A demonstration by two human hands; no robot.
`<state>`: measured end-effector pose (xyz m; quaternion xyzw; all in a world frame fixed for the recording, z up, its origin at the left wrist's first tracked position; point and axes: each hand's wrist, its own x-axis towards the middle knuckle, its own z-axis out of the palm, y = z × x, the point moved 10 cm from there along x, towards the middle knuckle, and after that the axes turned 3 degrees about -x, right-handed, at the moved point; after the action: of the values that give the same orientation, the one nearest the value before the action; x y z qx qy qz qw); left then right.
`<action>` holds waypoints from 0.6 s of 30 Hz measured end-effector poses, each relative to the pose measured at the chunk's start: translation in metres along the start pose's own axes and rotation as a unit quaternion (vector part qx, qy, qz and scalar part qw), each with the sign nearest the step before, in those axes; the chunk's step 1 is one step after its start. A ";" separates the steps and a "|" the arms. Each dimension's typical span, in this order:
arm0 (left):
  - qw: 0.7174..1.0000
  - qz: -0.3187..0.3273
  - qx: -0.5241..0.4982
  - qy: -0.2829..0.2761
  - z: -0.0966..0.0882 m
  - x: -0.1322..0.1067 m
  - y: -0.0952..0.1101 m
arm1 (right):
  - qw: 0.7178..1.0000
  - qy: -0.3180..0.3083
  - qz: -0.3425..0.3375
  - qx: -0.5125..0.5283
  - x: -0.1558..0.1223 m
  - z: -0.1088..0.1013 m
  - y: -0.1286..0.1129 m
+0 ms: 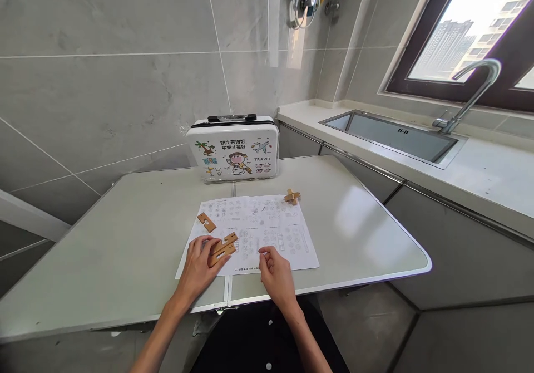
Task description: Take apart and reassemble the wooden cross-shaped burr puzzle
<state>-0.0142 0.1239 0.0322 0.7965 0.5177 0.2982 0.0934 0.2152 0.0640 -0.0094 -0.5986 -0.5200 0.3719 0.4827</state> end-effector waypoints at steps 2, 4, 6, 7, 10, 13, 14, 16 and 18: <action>1.000 0.004 0.009 0.003 -0.007 0.001 -0.011 | 1.000 -0.005 0.004 -0.001 -0.001 0.001 0.001; 1.000 0.007 0.019 0.005 -0.013 0.004 -0.024 | 1.000 -0.009 0.006 -0.002 -0.001 0.002 0.002; 1.000 0.015 0.027 0.002 -0.019 0.008 -0.038 | 1.000 -0.012 0.009 0.001 -0.002 0.003 0.003; 0.999 0.020 0.029 -0.001 -0.022 0.011 -0.045 | 1.000 -0.012 0.011 0.002 -0.002 0.003 0.002; 0.999 0.032 0.038 -0.021 -0.027 0.021 -0.069 | 1.000 -0.009 0.009 0.003 -0.002 0.002 0.001; 0.998 0.041 0.037 -0.034 -0.031 0.033 -0.089 | 1.000 -0.008 0.003 -0.004 -0.002 0.002 -0.001; 0.998 0.041 0.036 -0.035 -0.032 0.037 -0.095 | 1.000 -0.010 0.003 -0.006 -0.003 0.002 -0.001; 0.998 0.040 0.032 -0.040 -0.034 0.048 -0.102 | 1.000 -0.012 0.002 -0.008 -0.003 0.003 0.000; 0.997 0.046 0.024 -0.053 -0.032 0.059 -0.104 | 1.000 -0.012 -0.003 -0.012 -0.003 0.004 0.000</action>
<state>-0.0956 0.2178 0.0325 0.8363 0.4817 0.2465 0.0877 0.2112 0.0621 -0.0101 -0.5986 -0.5316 0.3712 0.4704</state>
